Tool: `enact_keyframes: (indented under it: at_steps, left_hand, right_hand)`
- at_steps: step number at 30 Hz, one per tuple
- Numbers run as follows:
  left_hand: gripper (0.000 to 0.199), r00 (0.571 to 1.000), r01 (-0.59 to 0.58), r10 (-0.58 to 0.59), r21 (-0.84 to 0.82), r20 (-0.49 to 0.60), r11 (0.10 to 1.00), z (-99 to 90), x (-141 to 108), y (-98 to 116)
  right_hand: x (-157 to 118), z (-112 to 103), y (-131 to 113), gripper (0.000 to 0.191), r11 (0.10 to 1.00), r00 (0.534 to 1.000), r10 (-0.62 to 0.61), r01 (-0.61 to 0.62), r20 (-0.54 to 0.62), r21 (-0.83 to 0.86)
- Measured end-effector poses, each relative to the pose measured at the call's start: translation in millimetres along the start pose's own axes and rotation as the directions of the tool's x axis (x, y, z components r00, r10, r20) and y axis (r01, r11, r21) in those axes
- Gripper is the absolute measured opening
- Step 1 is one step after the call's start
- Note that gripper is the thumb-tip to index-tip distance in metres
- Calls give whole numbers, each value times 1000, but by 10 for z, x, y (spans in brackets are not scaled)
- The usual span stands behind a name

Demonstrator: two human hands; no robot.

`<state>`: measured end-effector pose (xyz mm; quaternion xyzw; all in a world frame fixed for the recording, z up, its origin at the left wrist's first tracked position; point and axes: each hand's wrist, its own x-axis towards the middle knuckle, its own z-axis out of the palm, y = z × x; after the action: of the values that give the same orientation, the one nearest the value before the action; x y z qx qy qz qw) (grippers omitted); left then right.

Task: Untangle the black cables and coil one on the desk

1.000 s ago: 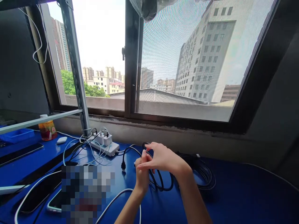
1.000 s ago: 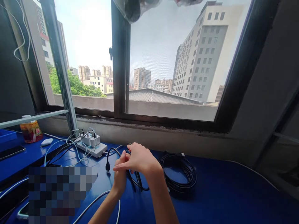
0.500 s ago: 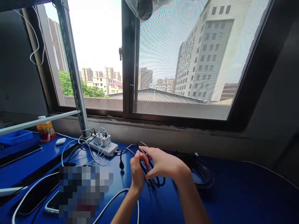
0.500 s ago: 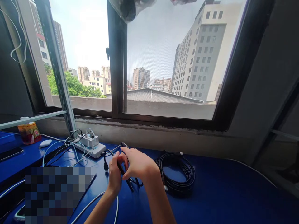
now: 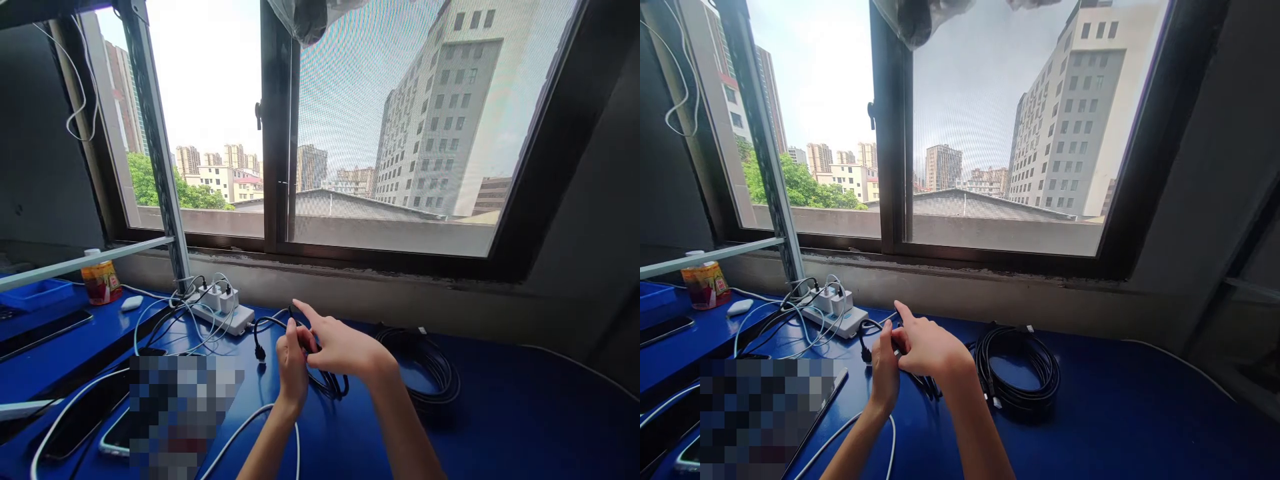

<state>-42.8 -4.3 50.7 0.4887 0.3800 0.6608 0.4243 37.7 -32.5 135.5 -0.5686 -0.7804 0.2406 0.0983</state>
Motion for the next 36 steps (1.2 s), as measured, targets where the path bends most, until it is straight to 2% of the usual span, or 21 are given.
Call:
enact_keyframes:
  at_steps: [7, 12, 23, 30, 36]
  left_hand:
    - [65, 996, 80, -80, 17, 38, 997, -20, -6, -22]
    - [66, 997, -13, 8, 62, 72, 998, -21, -20, -42]
    - [54, 994, -106, 104, 69, 25, 992, -28, -3, -70]
    - [49, 961, -277, 268, 251, 73, 927, -71, -16, -131]
    - [41, 908, -387, 418, 344, -18, 856, -88, -42, -117]
  right_hand:
    - [-17, -66, 70, 88, 991, 999, 49, -51, 17, 122]
    - [-39, -113, 147, 74, 985, 997, 61, -54, -41, 165]
    - [15, -82, 235, 63, 977, 996, 21, -2, -89, 212]
    - [6, -96, 226, 59, 972, 995, -1, 25, -102, 235]
    - [1, -77, 190, 53, 977, 977, -103, 135, -189, 167]
